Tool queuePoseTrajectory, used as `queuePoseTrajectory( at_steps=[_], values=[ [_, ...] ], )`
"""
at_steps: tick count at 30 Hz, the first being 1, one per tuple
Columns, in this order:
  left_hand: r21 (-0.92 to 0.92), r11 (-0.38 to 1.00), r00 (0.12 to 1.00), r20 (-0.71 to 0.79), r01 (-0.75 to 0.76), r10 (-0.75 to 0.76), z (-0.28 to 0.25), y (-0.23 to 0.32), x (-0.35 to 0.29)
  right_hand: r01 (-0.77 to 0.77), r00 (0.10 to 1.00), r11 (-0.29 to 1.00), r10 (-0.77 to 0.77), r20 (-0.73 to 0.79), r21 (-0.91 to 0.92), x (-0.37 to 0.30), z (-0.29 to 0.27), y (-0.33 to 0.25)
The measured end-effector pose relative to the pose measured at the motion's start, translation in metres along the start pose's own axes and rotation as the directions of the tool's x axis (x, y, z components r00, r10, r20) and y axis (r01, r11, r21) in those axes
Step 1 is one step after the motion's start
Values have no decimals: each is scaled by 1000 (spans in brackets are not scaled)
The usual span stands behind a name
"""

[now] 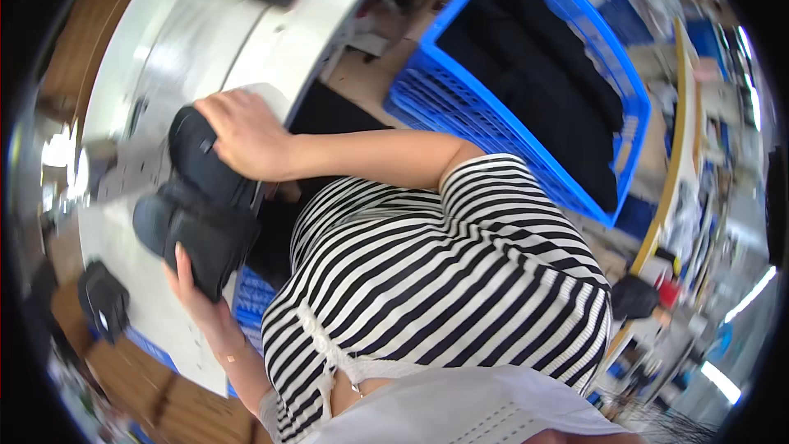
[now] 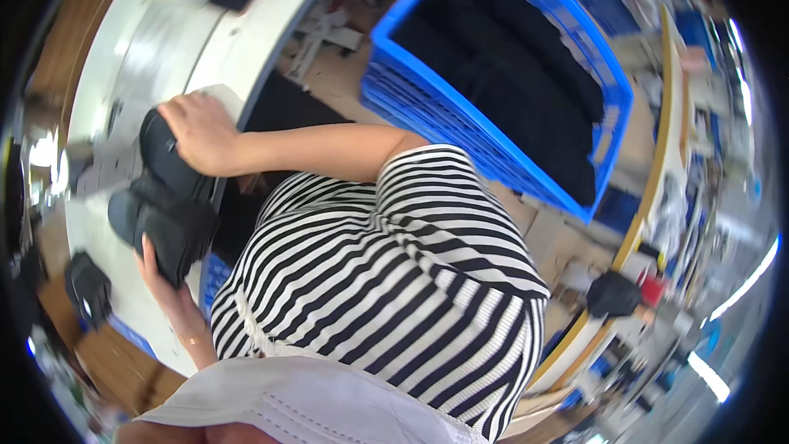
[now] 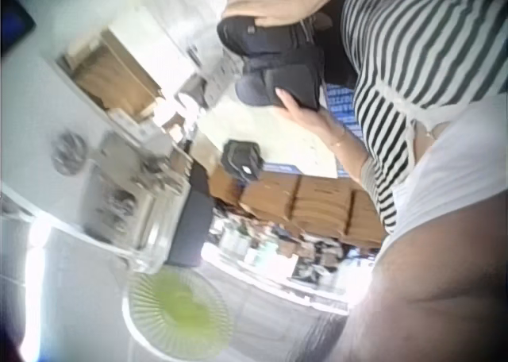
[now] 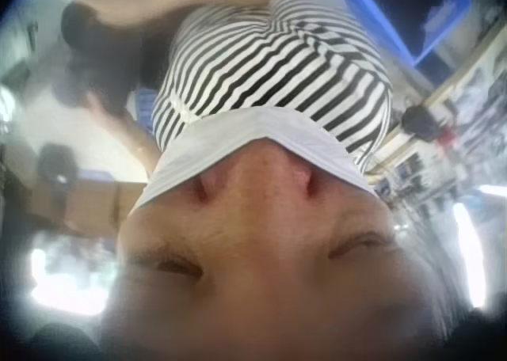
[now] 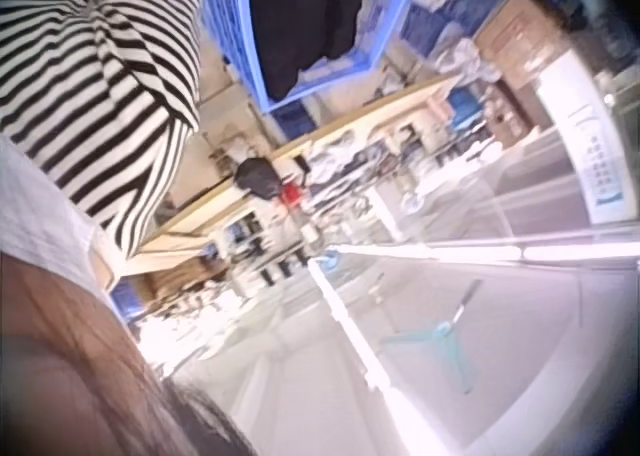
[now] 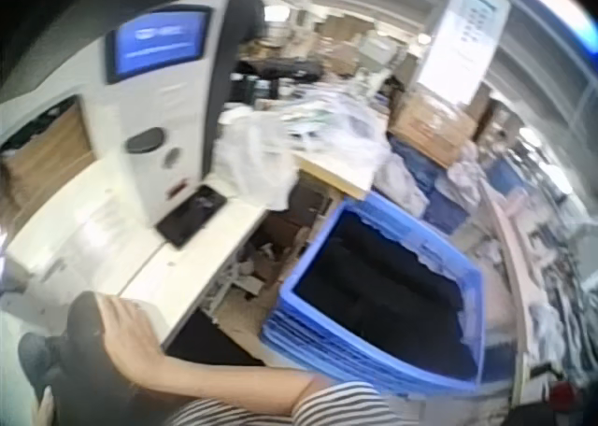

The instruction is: The person aligns fabric shoe components and feeds them along the needle of a sewing machine to stitch the edges, setting the pieces on the table and retrieving more pieces from a bin.

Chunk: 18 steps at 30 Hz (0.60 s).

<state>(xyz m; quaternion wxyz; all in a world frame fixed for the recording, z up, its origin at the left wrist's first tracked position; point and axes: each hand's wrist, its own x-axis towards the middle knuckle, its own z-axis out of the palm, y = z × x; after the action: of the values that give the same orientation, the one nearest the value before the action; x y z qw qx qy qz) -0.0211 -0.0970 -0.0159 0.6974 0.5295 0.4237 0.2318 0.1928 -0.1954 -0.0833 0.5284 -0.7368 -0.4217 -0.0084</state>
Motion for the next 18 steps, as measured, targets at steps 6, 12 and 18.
queuePoseTrajectory(
  at_steps=[6,12,18],
  values=[
    [-164,986,991,-128,7,-28,-14,-1,8,-165,813,791,-229,-536,-589,8,-247,106],
    [241,970,937,-336,-17,100,-82,-26,50,-772,471,-56,618,-630,-633,-112,-426,165],
    [361,930,950,-264,-63,167,-80,-37,51,-702,247,-177,848,-469,-689,-145,-355,148]
  ],
)
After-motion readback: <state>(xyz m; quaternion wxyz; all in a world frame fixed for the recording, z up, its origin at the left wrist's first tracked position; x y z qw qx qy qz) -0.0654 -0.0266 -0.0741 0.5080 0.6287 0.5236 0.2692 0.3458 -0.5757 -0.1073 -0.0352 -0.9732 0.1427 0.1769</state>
